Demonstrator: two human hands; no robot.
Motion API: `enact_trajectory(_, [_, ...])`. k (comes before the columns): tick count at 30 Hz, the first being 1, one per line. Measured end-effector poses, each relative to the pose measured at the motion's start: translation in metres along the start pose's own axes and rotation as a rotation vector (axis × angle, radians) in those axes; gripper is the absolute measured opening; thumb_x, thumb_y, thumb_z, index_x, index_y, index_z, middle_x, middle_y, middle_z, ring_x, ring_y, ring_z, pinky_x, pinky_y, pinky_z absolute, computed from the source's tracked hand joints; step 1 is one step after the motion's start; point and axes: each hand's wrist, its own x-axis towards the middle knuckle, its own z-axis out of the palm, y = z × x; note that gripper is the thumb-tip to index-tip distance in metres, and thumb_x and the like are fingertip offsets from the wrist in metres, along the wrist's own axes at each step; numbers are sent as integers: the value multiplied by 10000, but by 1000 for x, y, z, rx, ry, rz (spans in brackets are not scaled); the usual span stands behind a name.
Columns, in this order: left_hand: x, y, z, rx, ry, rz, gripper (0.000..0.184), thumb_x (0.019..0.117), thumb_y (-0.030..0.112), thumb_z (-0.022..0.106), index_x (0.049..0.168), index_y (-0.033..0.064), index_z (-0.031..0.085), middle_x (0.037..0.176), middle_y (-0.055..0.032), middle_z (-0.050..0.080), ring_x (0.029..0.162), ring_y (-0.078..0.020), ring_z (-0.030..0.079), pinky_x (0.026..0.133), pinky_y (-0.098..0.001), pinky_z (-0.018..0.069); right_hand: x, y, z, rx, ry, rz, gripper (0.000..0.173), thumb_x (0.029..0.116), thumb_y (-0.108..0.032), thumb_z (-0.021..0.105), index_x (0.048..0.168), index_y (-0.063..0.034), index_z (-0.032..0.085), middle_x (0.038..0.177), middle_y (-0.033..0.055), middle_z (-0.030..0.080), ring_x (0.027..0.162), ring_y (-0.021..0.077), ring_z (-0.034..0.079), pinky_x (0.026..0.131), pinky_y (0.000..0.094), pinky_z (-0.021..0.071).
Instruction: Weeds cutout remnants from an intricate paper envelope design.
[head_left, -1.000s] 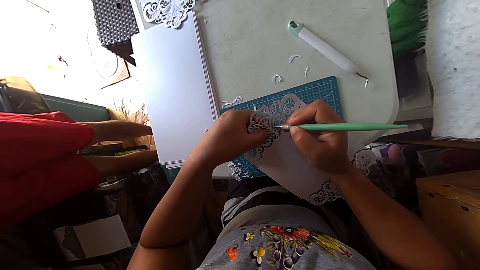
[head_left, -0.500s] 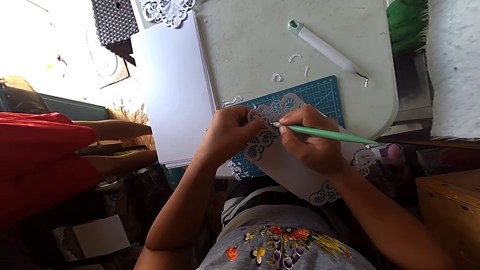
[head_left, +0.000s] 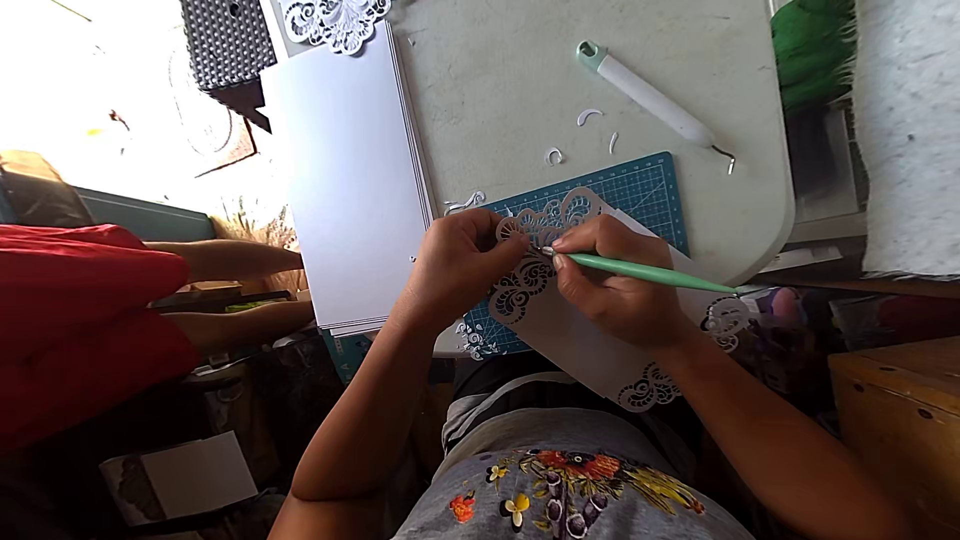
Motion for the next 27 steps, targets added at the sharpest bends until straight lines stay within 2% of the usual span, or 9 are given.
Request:
enact_trajectory(4, [0,0,-1,-1,-6,0,41,957,93,662,922,85,681,723,71,675,617,27,628,582,-148,532,0,-2,-1,31,21,23,91,861,30,622,942,66,639,889,88,661,767,12,624,667,114,517])
enact_trajectory(8, [-1,2,0,-35,-17,-3,39,959,72,656,955,72,695,750,67,695,643,28,644,605,-149,546,0,-2,0,-1,15,18,94,852,14,624,923,63,661,872,97,673,773,34,628,672,132,505])
enact_trajectory(13, [-3,8,0,-73,-17,-40,87,961,36,643,926,74,713,736,72,698,649,25,648,615,-153,550,0,-4,-3,89,31,72,89,846,26,599,930,49,617,881,69,642,720,3,607,625,114,514])
enact_trajectory(19, [-3,10,-7,-59,-108,-27,158,994,70,584,905,98,711,724,96,687,655,36,642,628,-146,547,0,-3,-3,90,20,64,89,846,19,608,928,44,630,864,61,652,725,-4,604,623,106,500])
enact_trajectory(27, [-3,7,-6,-34,-80,-13,188,1002,77,576,862,104,699,703,88,670,640,29,629,615,-149,532,0,-3,-4,91,33,52,109,845,24,612,947,53,635,872,65,663,733,-3,612,630,108,504])
